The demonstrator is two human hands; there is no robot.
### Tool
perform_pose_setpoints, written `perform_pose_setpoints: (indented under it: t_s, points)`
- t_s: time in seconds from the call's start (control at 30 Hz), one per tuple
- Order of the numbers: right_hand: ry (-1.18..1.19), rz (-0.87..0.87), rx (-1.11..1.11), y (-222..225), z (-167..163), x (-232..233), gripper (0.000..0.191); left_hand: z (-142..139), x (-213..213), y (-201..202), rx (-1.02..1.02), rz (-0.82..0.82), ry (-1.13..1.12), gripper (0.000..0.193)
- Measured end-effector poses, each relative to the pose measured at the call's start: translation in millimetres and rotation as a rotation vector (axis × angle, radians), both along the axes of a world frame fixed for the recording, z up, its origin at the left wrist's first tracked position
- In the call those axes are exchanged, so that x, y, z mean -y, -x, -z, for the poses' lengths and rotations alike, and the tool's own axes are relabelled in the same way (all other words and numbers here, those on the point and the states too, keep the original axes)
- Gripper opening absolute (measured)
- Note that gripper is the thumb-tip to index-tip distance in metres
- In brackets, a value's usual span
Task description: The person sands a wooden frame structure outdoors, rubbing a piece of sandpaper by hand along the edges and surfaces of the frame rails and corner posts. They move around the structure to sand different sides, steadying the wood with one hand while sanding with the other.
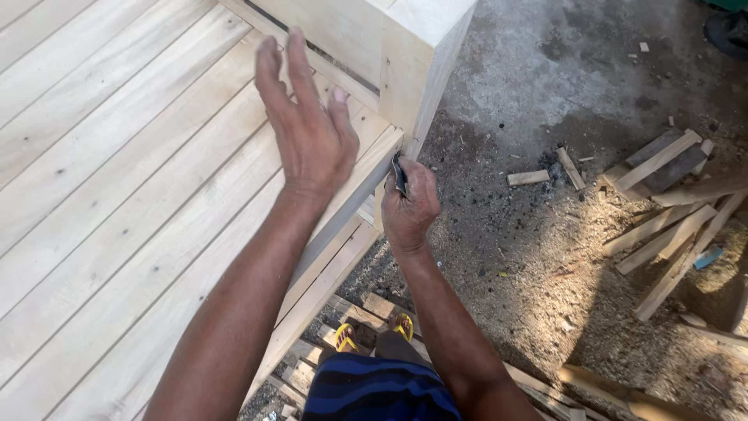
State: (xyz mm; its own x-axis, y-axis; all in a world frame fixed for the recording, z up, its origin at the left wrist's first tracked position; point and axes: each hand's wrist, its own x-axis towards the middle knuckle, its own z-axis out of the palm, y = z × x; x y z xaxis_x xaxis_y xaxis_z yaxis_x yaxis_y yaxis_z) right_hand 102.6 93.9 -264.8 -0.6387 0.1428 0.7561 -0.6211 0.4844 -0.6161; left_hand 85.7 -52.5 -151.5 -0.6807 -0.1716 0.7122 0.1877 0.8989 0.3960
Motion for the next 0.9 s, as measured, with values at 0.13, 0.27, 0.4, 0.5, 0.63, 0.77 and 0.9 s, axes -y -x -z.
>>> perform_pose_setpoints:
  t_s: [0.13, 0.27, 0.4, 0.5, 0.63, 0.77, 0.9]
  points:
    - [0.097, -0.062, 0.098, -0.2, -8.1, 5.0, 0.015, 15.7, 6.4, 15.8, 0.093, -0.026, -0.021, 0.077]
    - [-0.043, 0.05, -0.14, 8.5, -13.9, 6.4, 0.013, 18.6, 6.3, 19.8, 0.086, 0.05, -0.088, 0.077]
    - [-0.061, 0.101, -0.041, 17.7, 4.4, 4.3, 0.012, 12.9, 8.4, 14.1, 0.067, 0.064, -0.119, 0.076]
    - [-0.088, 0.06, 0.074, 17.2, 26.4, 2.9, 0.01, 9.3, 10.2, 13.6, 0.083, 0.055, -0.114, 0.077]
    - [-0.143, 0.065, -0.039, 7.4, 35.7, -3.1, 0.013, 12.0, 11.7, 18.4, 0.075, 0.076, -0.123, 0.077]
    - [-0.079, -0.027, -0.015, -2.7, 20.8, -13.9, 0.012, 19.2, 12.9, 23.2, 0.015, 0.105, -0.134, 0.079]
    - [-0.014, -0.004, -0.044, 0.8, 5.3, -13.8, 0.008, 23.9, 14.1, 24.5, 0.086, 0.073, -0.158, 0.08]
